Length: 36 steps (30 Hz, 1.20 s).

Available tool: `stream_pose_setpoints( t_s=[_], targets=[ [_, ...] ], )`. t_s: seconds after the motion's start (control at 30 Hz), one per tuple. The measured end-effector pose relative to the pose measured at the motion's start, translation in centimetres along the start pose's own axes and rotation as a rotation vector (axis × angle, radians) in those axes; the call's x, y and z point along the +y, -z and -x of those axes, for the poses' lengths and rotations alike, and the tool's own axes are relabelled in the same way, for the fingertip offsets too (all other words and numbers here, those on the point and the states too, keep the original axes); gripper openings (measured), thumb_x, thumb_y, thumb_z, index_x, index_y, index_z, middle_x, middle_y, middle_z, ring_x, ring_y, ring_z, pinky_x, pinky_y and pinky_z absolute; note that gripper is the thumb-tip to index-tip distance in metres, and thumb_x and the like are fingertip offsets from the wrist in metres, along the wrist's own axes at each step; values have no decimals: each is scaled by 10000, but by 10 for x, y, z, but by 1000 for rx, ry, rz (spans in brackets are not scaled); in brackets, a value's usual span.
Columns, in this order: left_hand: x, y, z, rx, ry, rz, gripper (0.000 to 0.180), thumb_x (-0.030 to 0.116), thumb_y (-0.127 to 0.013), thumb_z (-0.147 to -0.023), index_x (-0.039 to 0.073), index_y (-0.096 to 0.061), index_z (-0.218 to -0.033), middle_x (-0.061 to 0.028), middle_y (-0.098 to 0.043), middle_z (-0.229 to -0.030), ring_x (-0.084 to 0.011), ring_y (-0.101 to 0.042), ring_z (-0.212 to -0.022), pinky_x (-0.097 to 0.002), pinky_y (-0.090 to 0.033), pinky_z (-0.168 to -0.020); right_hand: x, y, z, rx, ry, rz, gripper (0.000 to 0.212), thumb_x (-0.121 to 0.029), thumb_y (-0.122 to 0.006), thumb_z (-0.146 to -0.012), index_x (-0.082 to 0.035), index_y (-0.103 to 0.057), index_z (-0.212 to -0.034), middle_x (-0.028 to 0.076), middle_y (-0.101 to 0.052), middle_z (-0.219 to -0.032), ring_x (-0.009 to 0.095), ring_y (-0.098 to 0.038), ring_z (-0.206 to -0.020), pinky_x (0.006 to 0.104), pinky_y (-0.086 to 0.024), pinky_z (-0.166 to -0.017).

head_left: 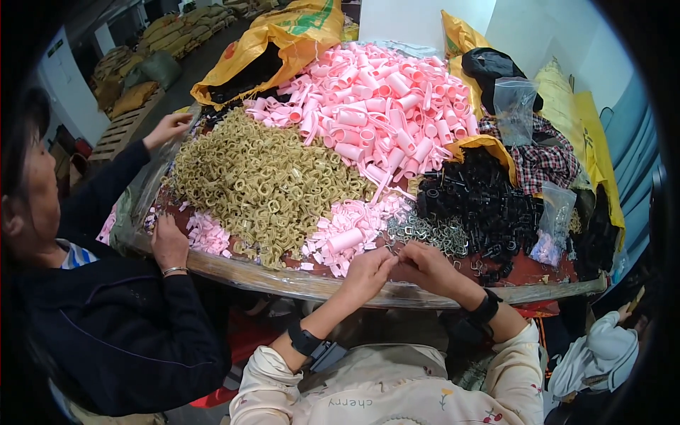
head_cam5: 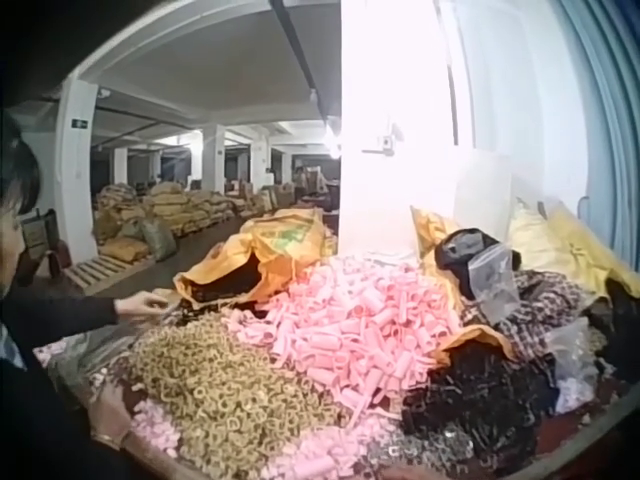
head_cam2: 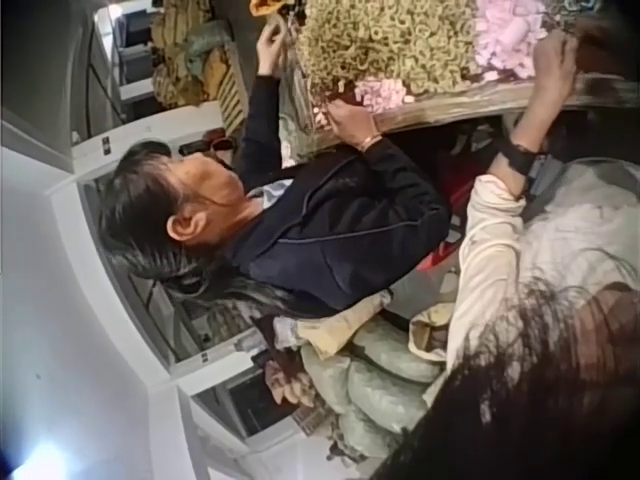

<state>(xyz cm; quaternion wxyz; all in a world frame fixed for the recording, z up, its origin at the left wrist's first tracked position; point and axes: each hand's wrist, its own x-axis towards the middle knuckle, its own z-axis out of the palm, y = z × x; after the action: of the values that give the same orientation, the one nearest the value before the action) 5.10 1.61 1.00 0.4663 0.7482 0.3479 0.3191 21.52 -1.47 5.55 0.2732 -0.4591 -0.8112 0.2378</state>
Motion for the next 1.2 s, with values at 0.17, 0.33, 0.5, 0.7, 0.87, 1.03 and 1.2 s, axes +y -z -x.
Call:
stream_pose_setpoints(
  t_s=[0.17, 0.33, 0.5, 0.7, 0.87, 1.03, 1.2],
  targets=[
    [-1, -12, -3, -115, 192, 436, 232, 227, -461, -869, 27, -497, -759, -23, -517, -665, -91, -480, -545, -221, -407, -501, -14, 0, 12, 140, -105, -61, 117, -55, -586, -731, -15, -478, -753, 99, -469, -661, 254, -481, -585, 318, -379, -510],
    [11, -16, 2, -190, 399, 915, 215, 210, -427, -883, 51, -508, -765, 6, -507, -659, -55, -449, -550, -206, -385, -494, -17, -6, 23, 273, -144, -100, 83, -33, -580, -748, -6, -507, -780, 81, -476, -672, 190, -467, -574, 273, -366, -499],
    [11, -17, 0, -215, 418, 891, 205, 224, -438, -882, 53, -492, -783, 19, -470, -661, -62, -439, -541, -197, -382, -496, -13, -7, 25, 275, -144, -84, 69, -31, -571, -761, -2, -511, -781, 70, -481, -680, 148, -447, -566, 246, -348, -492],
    [7, -8, -20, -194, 126, 235, 179, 185, -452, -865, 30, -513, -797, -7, -488, -644, -65, -464, -557, -214, -402, -505, -3, -2, 30, 304, -178, -137, 74, -40, -560, -775, 7, -508, -798, 47, -469, -676, 104, -421, -573, 226, -336, -497],
    [1, 4, -82, 70, -39, -190, 134, 137, -520, -797, 14, -533, -849, -86, -551, -688, -157, -536, -586, -269, -433, -537, 9, 3, 41, 337, -304, -275, 74, -38, -543, -771, 10, -502, -809, 64, -473, -681, 127, -442, -599, 242, -361, -528],
    [6, -31, -133, 125, -110, -425, 219, 165, -616, -696, 9, -520, -817, -158, -566, -745, -299, -562, -699, -375, -448, -604, 23, -2, 54, 393, -384, -371, 68, -61, -545, -799, -4, -513, -817, -19, -461, -710, 32, -381, -618, 181, -338, -525],
    [-6, -69, -161, 45, 23, -556, 297, 158, -653, -637, 14, -492, -842, -196, -557, -780, -359, -551, -769, -413, -451, -658, 33, -3, 65, 447, -437, -434, 64, -62, -539, -803, -6, -515, -821, -34, -469, -716, 22, -388, -631, 173, -342, -532]
  ],
)
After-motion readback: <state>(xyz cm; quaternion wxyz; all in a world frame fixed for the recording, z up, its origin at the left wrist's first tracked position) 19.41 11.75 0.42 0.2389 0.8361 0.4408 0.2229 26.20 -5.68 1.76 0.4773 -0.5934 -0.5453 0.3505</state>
